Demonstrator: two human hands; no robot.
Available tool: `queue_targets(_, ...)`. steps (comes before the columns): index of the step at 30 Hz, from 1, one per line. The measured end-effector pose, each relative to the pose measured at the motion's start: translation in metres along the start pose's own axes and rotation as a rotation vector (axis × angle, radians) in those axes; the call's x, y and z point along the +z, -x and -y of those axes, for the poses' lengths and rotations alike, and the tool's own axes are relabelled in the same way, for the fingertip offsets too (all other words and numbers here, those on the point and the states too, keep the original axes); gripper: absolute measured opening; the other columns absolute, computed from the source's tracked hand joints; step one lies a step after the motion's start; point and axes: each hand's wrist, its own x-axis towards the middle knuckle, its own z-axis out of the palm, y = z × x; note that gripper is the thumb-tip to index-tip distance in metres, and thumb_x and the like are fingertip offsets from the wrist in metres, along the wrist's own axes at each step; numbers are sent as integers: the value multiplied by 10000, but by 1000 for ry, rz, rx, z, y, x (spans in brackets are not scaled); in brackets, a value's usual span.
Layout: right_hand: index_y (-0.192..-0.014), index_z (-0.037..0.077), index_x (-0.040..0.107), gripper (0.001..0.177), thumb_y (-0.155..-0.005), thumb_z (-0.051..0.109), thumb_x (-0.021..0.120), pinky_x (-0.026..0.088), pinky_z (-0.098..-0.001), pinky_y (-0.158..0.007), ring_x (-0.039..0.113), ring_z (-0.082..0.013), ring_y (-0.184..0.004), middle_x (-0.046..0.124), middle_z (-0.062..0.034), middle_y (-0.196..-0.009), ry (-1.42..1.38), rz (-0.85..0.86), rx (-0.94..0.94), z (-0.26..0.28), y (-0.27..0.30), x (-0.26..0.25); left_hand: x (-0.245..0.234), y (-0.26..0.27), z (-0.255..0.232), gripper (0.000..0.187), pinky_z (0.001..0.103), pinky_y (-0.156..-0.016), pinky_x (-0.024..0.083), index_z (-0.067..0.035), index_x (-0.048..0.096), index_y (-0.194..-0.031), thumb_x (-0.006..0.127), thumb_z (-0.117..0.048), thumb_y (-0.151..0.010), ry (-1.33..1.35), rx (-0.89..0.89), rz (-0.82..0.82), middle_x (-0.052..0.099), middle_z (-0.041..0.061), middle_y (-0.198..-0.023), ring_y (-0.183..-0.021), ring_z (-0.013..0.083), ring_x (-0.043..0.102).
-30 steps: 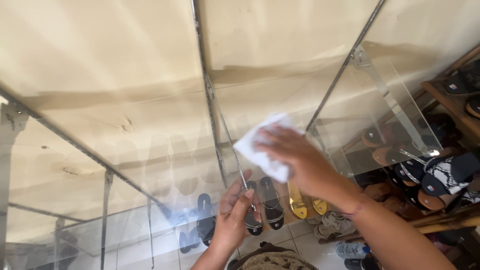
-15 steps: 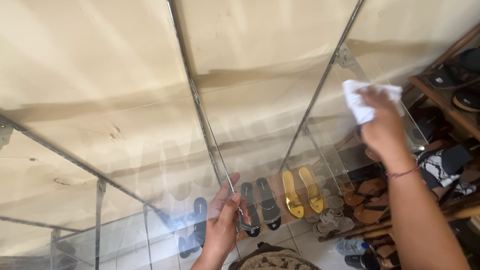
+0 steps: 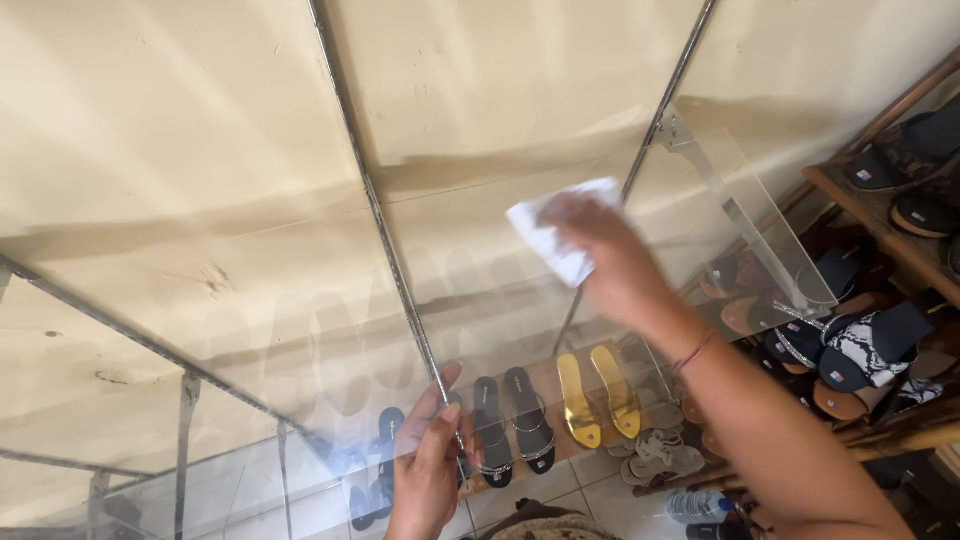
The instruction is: The person cleans the glass panels of a display case by wiping them with a cloth while holding them by hand. They wipe both sides of the glass and the metal support tracks, moving the panels to reach different sections of the unit.
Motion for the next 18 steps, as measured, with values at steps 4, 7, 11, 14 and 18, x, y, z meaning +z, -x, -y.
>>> queue_targets(4, -1252, 103, 662, 395, -881, -28, 620, 481, -398, -1092, 603, -317, -1252, 657, -143, -1316, -99, -19, 241, -67, 9, -28, -2, -1, 6, 621, 319, -496, 449, 57, 434, -1485, 539, -192, -925, 30, 19, -21, 507, 69, -603, -534, 172, 517)
queue_targets(7, -1288, 83, 666, 362, -942, -5, 600, 413, -438, -1146, 528, -368, -1359, 615, -200, -1378, 39, -49, 254, -118, 17, -50, -1, -4, 8, 613, 332, -487, 440, 83, 453, -1472, 535, -168, -919, 69, 68, -25, 498, 74, -594, -532, 173, 501)
queue_targets(11, -1369, 89, 619, 389, -984, 46, 580, 372, -456, -1163, 450, -393, -1415, 536, -208, -1490, 127, -32, 304, -169, 20, -65, -3, -3, 9, 606, 342, -487, 437, 93, 470, -1460, 534, -164, -915, 68, 90, -46, 496, 87, -574, -515, 190, 494)
queue_targets(14, -1402, 112, 593, 424, -981, 62, 583, 311, -435, -1202, 377, -381, -1472, 490, -170, -1552, 80, 26, 283, -173, 31, -71, -3, -1, 10, 610, 345, -484, 434, 101, 483, -1452, 535, -159, -903, 58, 97, -90, 495, 85, -573, -522, 189, 495)
queue_targets(18, -1374, 206, 589, 479, -914, 122, 689, 250, -389, -1309, 374, -289, -1523, 507, -31, -1556, 128, 90, 220, -132, 82, -76, -2, 0, 11, 611, 367, -457, 418, 129, 505, -1416, 543, -128, -862, 58, 88, -180, 519, 100, -581, -513, 205, 496)
